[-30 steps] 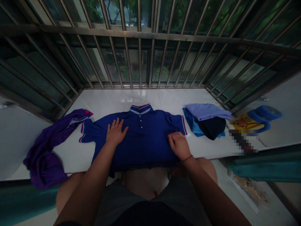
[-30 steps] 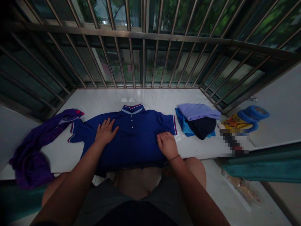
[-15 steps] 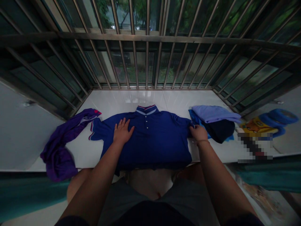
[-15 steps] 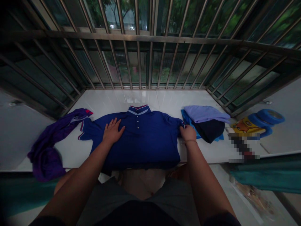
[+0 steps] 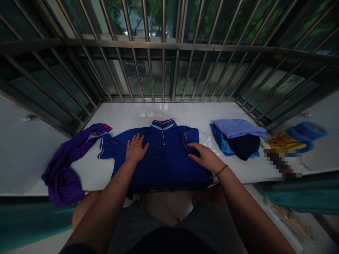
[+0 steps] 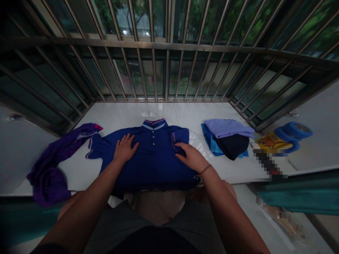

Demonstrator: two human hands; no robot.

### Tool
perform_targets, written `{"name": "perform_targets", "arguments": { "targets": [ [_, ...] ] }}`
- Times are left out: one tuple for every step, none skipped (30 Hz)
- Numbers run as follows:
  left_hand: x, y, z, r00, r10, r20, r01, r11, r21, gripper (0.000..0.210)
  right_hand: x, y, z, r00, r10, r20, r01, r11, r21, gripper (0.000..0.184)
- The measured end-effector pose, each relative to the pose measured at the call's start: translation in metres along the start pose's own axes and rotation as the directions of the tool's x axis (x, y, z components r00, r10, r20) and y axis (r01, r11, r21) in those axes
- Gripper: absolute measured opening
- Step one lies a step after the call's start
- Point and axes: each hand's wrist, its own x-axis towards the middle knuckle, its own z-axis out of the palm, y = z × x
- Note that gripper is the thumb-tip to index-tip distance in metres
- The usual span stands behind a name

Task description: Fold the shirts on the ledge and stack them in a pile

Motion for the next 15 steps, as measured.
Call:
{"name": "perform_targets", "arguments": {
  "targets": [
    [0.0,0.0,0.0,1.0,-0.002,-0.003,0.002,1.0,-0.002,0.077,-0.003,-0.007,0.005,0.996,-0.067,0.062,0.069,0.997,-0.031,0.047],
    [0.0,0.0,0.001,1.0,-0.003,-0.007,0.003,1.0,-0.004,0.076,-0.007,-0.011,0.009,0.993,-0.091,0.075,0.096,0.993,-0.07,0.045],
    [0.0,-0.001,0.001,1.0,-0.003,-0.012,0.003,1.0,-0.006,0.076,-0.011,-0.011,0.014,0.995,-0.087,0.056,0.093,0.989,-0.115,0.044],
    [0.0,-0.001,0.002,1.0,-0.002,-0.014,0.002,1.0,-0.008,0.076,-0.015,-0.008,0.019,0.997,-0.07,0.026,0.074,0.984,-0.164,0.044],
    [0.0,-0.001,0.002,1.0,-0.002,-0.014,0.002,1.0,-0.01,0.076,-0.02,-0.002,0.024,0.999,-0.047,0.001,0.046,0.977,-0.21,0.045],
    [0.0,-0.001,0.002,1.0,-0.003,-0.013,0.002,1.0,-0.012,0.076,-0.025,0.006,0.028,1.0,-0.02,-0.014,0.015,0.967,-0.253,0.046],
    [0.0,0.0,0.002,1.0,-0.003,-0.011,0.003,1.0,-0.013,0.076,-0.03,0.015,0.032,1.0,0.007,-0.02,-0.013,0.957,-0.289,0.049],
    [0.0,0.0,0.002,1.0,-0.005,-0.009,0.004,1.0,-0.013,0.077,-0.034,0.023,0.036,0.999,0.03,-0.015,-0.033,0.949,-0.315,0.051],
    [0.0,0.0,0.001,1.0,-0.005,-0.008,0.005,1.0,-0.014,0.077,-0.039,0.031,0.038,0.999,0.045,-0.004,-0.044,0.942,-0.331,0.053],
    [-0.001,0.0,0.001,1.0,-0.005,-0.008,0.005,1.0,-0.014,0.077,-0.043,0.038,0.041,0.998,0.057,0.006,-0.052,0.939,-0.34,0.055],
    [-0.001,0.0,0.001,1.0,-0.003,-0.011,0.003,1.0,-0.013,0.077,-0.047,0.043,0.043,0.998,0.068,0.009,-0.061,0.936,-0.347,0.057],
    [-0.001,0.0,0.001,1.0,-0.001,-0.014,0.001,1.0,-0.012,0.076,-0.05,0.046,0.045,0.997,0.082,0.004,-0.075,0.932,-0.355,0.058],
    [-0.001,-0.001,0.001,1.0,0.001,-0.018,-0.001,1.0,-0.009,0.076,-0.052,0.047,0.047,0.995,0.102,-0.01,-0.098,0.926,-0.365,0.06],
    [-0.001,-0.001,0.001,1.0,0.002,-0.02,-0.003,1.0,-0.006,0.076,-0.053,0.047,0.05,0.991,0.125,-0.036,-0.13,0.918,-0.376,0.061],
    [-0.001,-0.001,0.001,1.0,0.004,-0.019,-0.004,1.0,-0.003,0.076,-0.054,0.044,0.053,0.986,0.148,-0.069,-0.164,0.909,-0.384,0.062]
  ]
}}
